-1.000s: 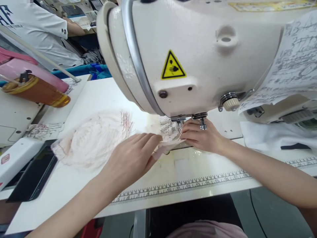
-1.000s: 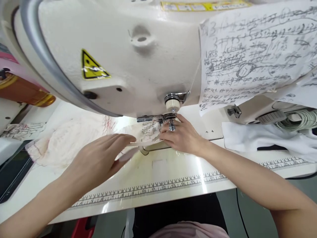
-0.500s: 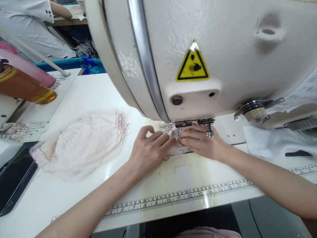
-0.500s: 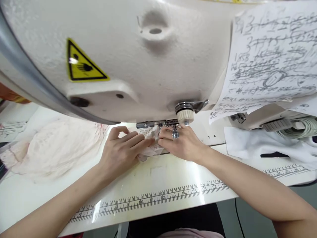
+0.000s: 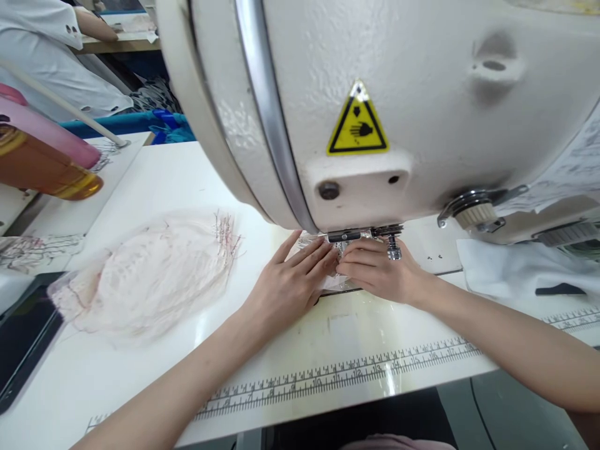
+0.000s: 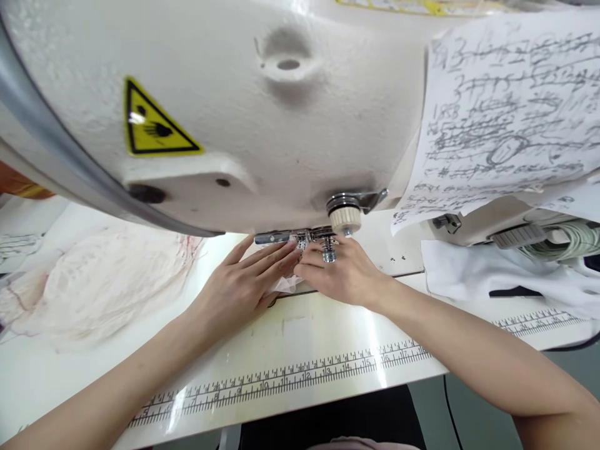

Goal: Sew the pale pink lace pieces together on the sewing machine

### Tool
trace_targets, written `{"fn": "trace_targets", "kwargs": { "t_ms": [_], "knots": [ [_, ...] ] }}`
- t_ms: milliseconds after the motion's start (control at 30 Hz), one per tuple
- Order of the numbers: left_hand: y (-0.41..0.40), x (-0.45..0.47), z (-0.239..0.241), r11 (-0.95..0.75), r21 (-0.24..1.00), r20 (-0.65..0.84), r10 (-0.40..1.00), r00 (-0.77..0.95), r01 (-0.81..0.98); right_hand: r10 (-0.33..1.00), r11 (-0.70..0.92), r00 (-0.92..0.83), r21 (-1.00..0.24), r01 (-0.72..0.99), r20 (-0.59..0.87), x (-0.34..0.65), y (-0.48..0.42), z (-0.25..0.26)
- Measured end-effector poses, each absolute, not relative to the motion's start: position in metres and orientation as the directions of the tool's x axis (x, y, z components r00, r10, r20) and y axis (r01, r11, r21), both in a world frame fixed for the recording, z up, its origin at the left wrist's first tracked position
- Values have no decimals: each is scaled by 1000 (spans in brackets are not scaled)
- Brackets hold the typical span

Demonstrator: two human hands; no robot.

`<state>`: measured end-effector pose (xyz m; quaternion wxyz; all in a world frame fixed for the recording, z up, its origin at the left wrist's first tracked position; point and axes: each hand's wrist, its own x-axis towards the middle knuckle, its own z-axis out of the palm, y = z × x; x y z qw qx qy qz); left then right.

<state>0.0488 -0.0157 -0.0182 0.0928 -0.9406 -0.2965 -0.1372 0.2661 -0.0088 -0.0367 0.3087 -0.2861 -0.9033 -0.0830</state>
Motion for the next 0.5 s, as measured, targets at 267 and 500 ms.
{"fn": "trace_targets", "kwargs": {
  "t_ms": [267, 500],
  "knots": [
    [-15, 48, -19, -799, -62, 284, 560, 778, 598, 450, 828, -646, -18, 560, 616, 263, -8, -34],
    [-16, 48, -21, -793, -79, 280, 564, 777, 604, 487, 773, -612, 19, 634, 624, 267, -9, -36]
  ]
}}
